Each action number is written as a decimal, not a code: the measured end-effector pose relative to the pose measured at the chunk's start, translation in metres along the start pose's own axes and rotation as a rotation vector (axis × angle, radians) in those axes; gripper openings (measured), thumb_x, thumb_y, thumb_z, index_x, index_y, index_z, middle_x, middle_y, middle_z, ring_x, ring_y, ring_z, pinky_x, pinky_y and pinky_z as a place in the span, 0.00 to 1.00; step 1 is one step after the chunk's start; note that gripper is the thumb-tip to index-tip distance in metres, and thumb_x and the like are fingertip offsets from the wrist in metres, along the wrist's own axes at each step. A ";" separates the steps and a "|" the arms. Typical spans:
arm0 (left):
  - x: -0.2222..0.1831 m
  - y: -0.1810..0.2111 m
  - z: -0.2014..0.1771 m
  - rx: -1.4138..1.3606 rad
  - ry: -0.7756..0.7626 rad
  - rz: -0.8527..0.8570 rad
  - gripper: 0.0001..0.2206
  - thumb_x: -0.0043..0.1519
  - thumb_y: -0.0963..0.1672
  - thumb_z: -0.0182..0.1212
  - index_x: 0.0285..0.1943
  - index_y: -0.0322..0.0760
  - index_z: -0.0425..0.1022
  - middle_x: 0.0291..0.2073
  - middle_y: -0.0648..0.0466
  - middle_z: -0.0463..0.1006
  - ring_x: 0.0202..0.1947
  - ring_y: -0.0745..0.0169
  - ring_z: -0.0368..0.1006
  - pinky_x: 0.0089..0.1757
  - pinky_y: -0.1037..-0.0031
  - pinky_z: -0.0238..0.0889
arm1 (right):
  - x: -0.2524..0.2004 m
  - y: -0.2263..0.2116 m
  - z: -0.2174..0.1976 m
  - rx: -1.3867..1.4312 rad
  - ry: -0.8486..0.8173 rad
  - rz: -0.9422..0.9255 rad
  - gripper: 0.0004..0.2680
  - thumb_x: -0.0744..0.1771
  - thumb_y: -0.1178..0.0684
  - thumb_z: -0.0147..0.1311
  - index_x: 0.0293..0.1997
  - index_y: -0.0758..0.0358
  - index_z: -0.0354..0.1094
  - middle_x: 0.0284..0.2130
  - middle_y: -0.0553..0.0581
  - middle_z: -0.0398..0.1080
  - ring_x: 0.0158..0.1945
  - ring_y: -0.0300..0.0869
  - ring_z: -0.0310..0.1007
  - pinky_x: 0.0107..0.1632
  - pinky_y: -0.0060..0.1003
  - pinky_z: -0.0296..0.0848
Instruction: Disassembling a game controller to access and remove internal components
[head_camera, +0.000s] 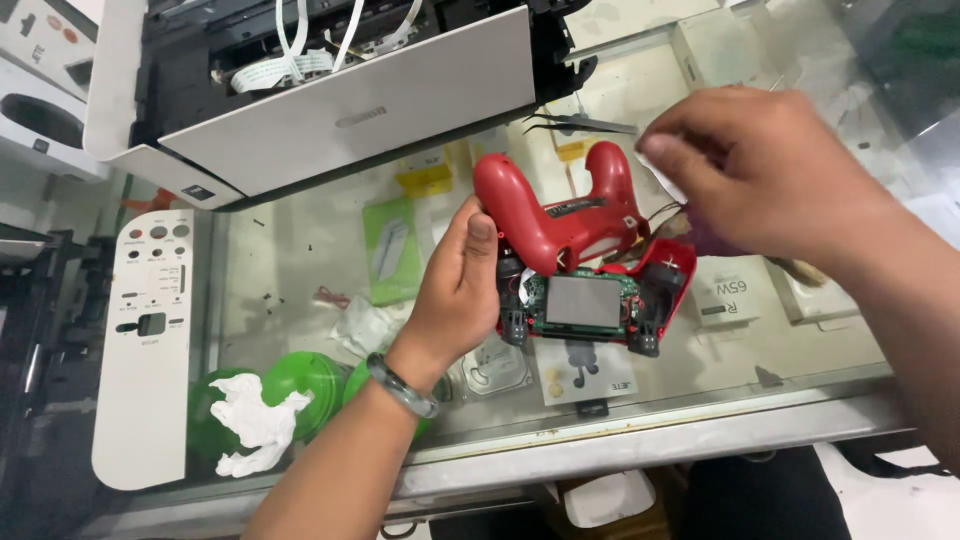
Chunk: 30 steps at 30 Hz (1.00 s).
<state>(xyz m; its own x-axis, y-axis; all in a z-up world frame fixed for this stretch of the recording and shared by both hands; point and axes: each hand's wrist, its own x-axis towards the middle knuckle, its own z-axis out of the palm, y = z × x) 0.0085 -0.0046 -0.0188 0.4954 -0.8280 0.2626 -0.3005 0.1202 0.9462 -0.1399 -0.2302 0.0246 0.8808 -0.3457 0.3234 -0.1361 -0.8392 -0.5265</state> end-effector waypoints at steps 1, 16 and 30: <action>-0.001 -0.001 0.001 -0.001 -0.001 0.003 0.28 0.71 0.57 0.33 0.63 0.35 0.67 0.49 0.53 0.75 0.54 0.64 0.72 0.58 0.73 0.62 | 0.001 0.000 0.004 -0.002 0.002 0.000 0.06 0.72 0.55 0.54 0.45 0.65 0.76 0.36 0.59 0.76 0.39 0.49 0.73 0.43 0.43 0.66; -0.006 0.002 0.010 0.027 -0.097 -0.004 0.26 0.71 0.58 0.33 0.51 0.38 0.70 0.43 0.57 0.73 0.47 0.68 0.69 0.53 0.74 0.62 | -0.002 0.001 0.015 -0.164 -0.557 -0.166 0.30 0.58 0.26 0.65 0.63 0.45 0.70 0.33 0.51 0.65 0.44 0.47 0.59 0.52 0.46 0.55; -0.005 0.024 0.010 -0.134 -0.159 -0.203 0.27 0.67 0.60 0.30 0.44 0.39 0.68 0.35 0.55 0.70 0.38 0.65 0.69 0.47 0.73 0.65 | -0.010 -0.016 0.012 0.062 -0.082 -0.662 0.20 0.58 0.47 0.53 0.50 0.69 0.69 0.32 0.58 0.55 0.32 0.48 0.50 0.43 0.42 0.52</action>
<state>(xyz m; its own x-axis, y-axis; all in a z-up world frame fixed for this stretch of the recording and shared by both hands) -0.0095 -0.0030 0.0002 0.3971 -0.9168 0.0421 -0.0926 0.0056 0.9957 -0.1411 -0.2078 0.0203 0.8011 0.2692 0.5346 0.4696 -0.8365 -0.2824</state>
